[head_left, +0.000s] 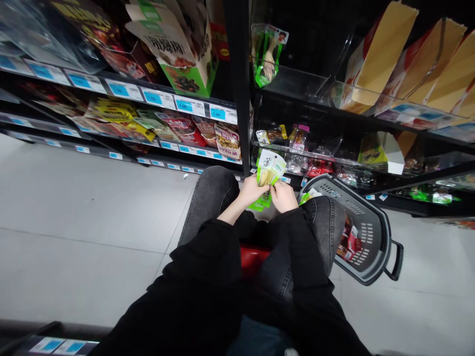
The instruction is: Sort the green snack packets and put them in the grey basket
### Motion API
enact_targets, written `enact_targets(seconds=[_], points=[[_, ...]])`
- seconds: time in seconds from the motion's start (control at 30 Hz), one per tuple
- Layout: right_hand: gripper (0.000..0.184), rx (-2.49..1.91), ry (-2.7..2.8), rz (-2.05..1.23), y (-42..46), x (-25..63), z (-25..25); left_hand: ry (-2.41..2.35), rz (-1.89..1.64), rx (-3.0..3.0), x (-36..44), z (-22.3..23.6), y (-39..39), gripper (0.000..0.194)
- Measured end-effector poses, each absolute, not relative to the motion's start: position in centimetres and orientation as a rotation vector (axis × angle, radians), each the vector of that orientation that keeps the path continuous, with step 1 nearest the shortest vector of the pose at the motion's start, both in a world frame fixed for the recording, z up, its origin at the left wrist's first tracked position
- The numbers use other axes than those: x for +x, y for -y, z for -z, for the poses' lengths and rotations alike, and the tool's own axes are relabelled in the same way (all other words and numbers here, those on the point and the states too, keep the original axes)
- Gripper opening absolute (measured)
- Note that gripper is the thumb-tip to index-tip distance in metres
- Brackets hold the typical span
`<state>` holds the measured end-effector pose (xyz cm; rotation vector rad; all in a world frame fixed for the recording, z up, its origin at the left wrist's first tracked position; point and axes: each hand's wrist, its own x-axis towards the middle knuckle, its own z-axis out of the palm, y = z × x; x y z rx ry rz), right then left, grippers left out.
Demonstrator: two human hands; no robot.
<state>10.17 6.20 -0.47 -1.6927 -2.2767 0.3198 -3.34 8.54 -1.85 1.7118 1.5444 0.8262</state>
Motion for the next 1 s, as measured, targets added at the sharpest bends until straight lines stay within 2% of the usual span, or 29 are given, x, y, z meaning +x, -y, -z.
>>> enact_targets(seconds=[0.23, 0.5, 1.0], points=[[0.02, -1.631, 2.109, -0.382, -6.6, 10.4, 0.9, -1.574, -0.913, 1.634, -3.4, 2.3, -8.6, 0.021], [0.02, -1.606, 1.916, -0.493, -7.0, 11.1, 0.6, -1.382, -0.905, 1.568, -3.4, 3.1, -8.7, 0.026], [0.016, -1.597, 1.998, -0.467, -6.6, 10.0, 1.0, -1.522, -0.877, 1.455, -3.0, 2.9, -8.7, 0.016]])
